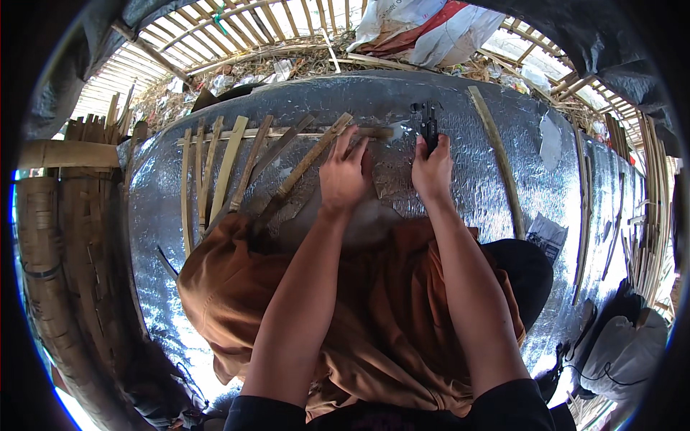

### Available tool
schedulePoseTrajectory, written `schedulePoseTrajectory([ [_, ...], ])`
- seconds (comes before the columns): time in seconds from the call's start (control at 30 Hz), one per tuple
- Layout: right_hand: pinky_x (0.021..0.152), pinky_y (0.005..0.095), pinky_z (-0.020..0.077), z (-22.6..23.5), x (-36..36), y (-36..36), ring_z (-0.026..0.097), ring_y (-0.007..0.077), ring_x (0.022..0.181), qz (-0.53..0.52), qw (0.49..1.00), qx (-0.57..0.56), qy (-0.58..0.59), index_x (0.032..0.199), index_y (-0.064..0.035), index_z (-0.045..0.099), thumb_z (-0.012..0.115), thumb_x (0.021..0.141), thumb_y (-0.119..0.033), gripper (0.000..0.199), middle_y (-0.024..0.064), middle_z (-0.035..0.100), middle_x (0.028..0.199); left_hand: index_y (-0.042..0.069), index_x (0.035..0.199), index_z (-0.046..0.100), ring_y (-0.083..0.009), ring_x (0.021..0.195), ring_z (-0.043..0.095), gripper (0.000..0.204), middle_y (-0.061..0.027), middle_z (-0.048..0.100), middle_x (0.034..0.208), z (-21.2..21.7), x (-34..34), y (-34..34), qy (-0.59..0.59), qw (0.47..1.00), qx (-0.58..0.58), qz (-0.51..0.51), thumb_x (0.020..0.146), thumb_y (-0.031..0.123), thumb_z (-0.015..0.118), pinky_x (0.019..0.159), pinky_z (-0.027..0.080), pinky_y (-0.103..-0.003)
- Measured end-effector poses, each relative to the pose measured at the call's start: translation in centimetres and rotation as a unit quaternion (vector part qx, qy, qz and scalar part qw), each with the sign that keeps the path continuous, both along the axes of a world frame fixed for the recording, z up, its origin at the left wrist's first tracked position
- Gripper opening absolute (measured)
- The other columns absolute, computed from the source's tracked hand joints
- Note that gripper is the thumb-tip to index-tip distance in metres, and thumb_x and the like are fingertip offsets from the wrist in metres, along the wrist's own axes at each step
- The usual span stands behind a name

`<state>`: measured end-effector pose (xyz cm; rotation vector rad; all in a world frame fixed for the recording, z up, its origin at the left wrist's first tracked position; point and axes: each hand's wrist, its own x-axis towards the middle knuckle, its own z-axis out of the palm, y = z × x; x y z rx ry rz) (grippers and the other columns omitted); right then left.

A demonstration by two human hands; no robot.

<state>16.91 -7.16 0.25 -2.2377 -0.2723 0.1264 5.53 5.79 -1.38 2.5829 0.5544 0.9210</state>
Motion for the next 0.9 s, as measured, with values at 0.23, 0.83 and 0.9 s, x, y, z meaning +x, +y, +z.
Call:
schedulePoseTrajectory([
  [0.23,0.079,0.0607,0.0493,-0.4,-0.4,1.2,0.066,0.0541,0.095,0.019,0.999,0.026,0.018,0.120,0.0019,0.047,0.059,0.101,-0.031,0.040,0.0346,0.068,0.100,0.008,0.107,0.073,-0.0258,0.086,0.073,0.021,-0.0067,0.063,0.128,7.4,-1.2,-0.4,0.045,0.996,-0.058,-0.044,0.087,0.011,0.071,0.072,0.061,-0.043],
  [0.83,0.082,0.0570,0.0524,-1.3,0.2,0.4,0.067,0.0523,0.097,0.038,0.999,0.007,-0.015,0.120,0.0015,0.054,0.059,0.100,-0.036,0.043,0.0320,0.070,0.099,-0.002,0.110,0.065,-0.0335,0.088,0.069,0.023,-0.0186,0.068,0.089,37.5,-12.1,-13.6,0.310,0.827,0.073,-0.462,0.094,0.014,0.060,0.084,0.055,-0.048],
  [0.9,0.081,0.0563,0.0529,-0.9,1.0,-0.2,0.067,0.0522,0.097,0.023,0.999,0.024,-0.014,0.118,0.0014,0.055,0.061,0.099,-0.033,0.040,0.0319,0.070,0.099,-0.001,0.112,0.064,-0.0338,0.085,0.070,0.024,-0.0186,0.068,0.088,37.4,-11.8,-12.6,0.295,0.824,0.040,-0.482,0.096,0.015,0.060,0.081,0.056,-0.047],
])
